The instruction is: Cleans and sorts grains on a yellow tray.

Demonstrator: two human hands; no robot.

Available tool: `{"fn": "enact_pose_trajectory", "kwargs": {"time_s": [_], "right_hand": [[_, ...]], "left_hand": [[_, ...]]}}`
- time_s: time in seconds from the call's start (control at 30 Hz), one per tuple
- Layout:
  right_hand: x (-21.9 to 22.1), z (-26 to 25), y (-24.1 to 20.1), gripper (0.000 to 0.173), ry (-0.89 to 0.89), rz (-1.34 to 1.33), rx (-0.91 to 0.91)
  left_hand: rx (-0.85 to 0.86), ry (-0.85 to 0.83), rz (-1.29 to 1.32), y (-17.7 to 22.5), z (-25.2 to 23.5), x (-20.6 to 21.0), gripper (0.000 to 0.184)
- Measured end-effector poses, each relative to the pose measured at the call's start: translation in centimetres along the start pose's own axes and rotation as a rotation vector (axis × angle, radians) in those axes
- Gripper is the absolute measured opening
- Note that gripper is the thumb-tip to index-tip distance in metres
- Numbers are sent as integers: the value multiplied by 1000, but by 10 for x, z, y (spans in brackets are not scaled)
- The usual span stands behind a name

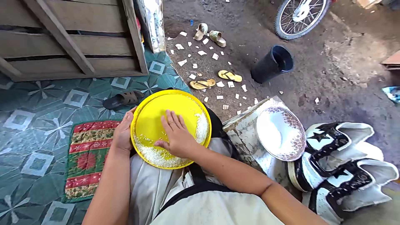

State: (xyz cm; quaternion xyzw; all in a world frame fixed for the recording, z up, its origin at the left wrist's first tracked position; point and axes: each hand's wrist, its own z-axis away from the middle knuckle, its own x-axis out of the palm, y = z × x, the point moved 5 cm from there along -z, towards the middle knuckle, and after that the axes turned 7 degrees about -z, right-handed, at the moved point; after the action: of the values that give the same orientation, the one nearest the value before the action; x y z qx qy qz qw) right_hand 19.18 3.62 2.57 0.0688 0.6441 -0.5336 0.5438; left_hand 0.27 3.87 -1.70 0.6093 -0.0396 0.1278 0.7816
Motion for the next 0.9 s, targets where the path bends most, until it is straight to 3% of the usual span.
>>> {"fn": "enact_pose_trajectory", "kwargs": {"time_s": [0.17, 0.3, 0.4, 0.5, 0.6, 0.8, 0.9], "right_hand": [[11, 12, -6, 95, -184, -15, -259], [-4, 24, -13, 89, -418, -442, -367], [-22, 14, -1, 107, -333, -919, -316], [-32, -9, 15, 113, -171, -1261, -110], [-22, -20, 20, 109, -171, -1354, -5], [2, -4, 7, 105, -292, -1353, 19], [2, 1, 9, 96, -341, -1374, 79]], "left_hand": [[-46, 36, 53, 1, 2, -2, 46], [-63, 25, 92, -5, 0, -4, 44], [-95, 27, 82, -4, 1, -4, 42], [-110, 60, 99, -4, 3, -5, 39], [-109, 40, 134, -1, 1, -3, 38], [-158, 66, 108, -3, -3, -6, 36], [-200, 65, 97, -4, -7, -7, 38]]}}
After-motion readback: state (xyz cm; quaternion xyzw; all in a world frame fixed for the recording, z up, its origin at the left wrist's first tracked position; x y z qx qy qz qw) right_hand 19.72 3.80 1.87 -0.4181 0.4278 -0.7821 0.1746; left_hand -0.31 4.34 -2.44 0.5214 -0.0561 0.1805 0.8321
